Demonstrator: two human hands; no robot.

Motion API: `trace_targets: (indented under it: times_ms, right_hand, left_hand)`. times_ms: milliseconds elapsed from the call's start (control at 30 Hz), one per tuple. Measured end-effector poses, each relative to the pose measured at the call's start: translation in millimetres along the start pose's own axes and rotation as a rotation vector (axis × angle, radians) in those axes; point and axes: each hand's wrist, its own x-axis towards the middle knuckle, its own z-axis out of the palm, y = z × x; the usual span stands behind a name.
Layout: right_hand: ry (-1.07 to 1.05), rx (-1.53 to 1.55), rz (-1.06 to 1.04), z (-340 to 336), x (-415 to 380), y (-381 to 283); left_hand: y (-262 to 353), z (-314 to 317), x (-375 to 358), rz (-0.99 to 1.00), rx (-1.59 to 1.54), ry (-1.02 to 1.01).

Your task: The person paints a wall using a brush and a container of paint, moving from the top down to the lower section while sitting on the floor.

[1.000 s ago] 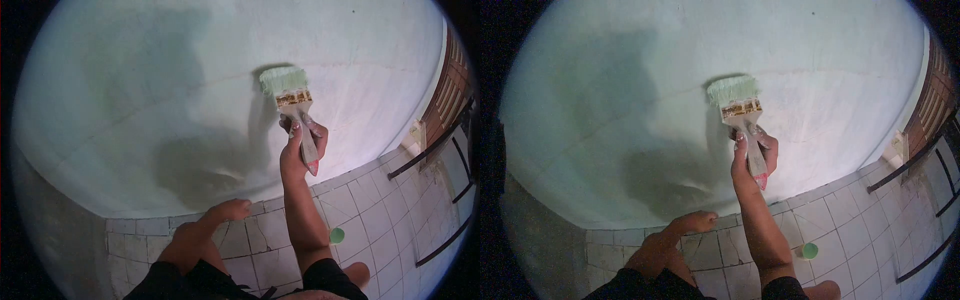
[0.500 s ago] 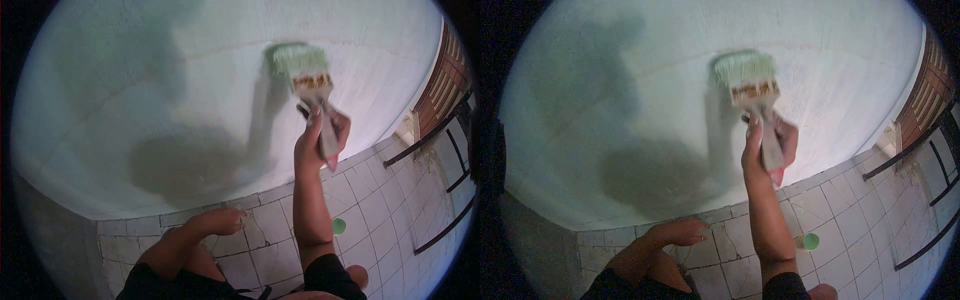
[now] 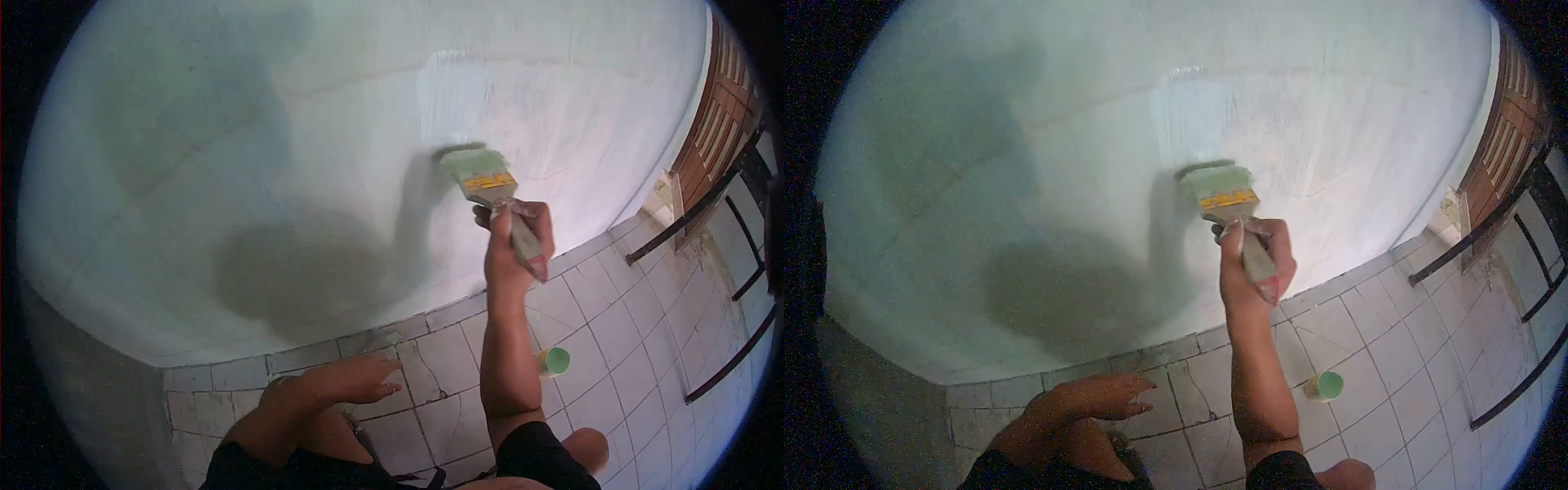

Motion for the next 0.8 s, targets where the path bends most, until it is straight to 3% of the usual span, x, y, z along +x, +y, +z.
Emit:
trace_targets:
  times_ms: [67,133,267,333,400,433,467,533,600,667,800]
  right_hand:
    - [-0.140,-0.175,0.095,7,17,-36]
    - [-0.229,-0.276,0.033,25,43,-38]
    - [-0.090,-0.497,-0.255,75,88,-74]
    - [-0.071,-0.385,-0.323,87,104,-94]
    - [-0.217,-0.135,-0.115,88,108,-116]
    - [-0.548,0.165,-0.058,60,111,-123]
    - [-0.544,0.160,-0.059,62,106,-116]
    - [-0.082,0.288,-0.341,68,91,-78]
    - [-0.053,-0.099,-0.516,51,76,-38]
    - [-0.074,-0.232,-0.495,35,45,5]
    - [-0.071,-0.204,-0.153,-3,-19,61]
  left_hand:
    - [2,2,-6,0.026,-0.009,0.023]
    - [4,1,-10,0.039,0.022,0.004]
    - [3,-2,-16,0.041,-0.006,-0.022]
    - [3,0,-17,-0.001,0.024,-0.001]
    - [5,2,-20,0.007,0.002,0.001]
    - [5,1,-21,0.019,-0.012,0.015]
    - [8,0,-24,0.024,-0.009,0.012]
    - [15,-2,-33,0.036,0.004,0.062]
    - [13,2,-30,0.028,-0.008,0.017]
    - [12,5,-31,0.007,-0.021,-0.034]
    - [15,9,-34,0.003,0.032,-0.001]
